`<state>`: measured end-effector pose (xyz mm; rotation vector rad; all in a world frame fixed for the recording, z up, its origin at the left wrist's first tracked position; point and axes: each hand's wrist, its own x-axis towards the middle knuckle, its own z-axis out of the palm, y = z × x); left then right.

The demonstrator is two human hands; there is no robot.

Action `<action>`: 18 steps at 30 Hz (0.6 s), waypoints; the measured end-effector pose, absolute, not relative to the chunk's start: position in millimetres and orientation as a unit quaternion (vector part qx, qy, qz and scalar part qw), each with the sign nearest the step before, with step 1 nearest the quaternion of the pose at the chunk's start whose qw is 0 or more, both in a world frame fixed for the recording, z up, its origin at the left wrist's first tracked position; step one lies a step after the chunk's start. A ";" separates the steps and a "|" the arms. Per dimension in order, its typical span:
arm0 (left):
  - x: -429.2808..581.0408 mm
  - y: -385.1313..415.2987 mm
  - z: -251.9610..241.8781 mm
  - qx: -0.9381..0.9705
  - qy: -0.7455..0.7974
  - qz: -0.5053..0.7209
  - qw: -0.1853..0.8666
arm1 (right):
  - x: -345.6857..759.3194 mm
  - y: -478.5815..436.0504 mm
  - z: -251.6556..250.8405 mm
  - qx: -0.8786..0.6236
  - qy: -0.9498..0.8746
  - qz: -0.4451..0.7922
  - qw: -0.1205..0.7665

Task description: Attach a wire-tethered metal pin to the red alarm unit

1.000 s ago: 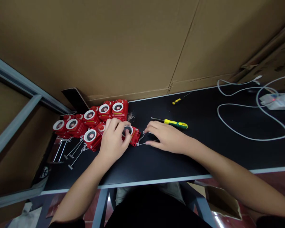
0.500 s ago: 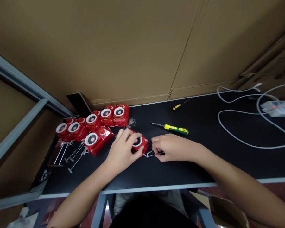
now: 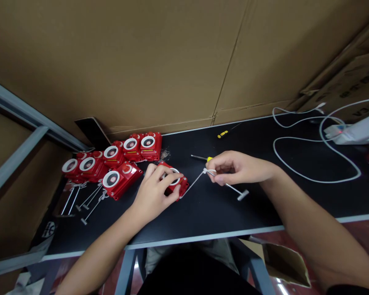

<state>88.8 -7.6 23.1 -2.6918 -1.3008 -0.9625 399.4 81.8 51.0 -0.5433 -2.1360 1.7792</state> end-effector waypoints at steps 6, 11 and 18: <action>84.4 -4.3 29.3 -0.873 -0.370 -0.317 -0.005 | 393.0 86.3 43.1 -0.234 -0.695 0.646 0.212; 80.8 -4.6 30.7 -0.868 -0.389 -0.308 -0.026 | 383.6 85.6 35.6 -0.245 -0.660 0.658 0.267; 78.4 -5.4 27.2 -0.853 -0.444 -0.254 -0.107 | 369.8 76.8 24.6 -0.241 -0.598 0.689 0.332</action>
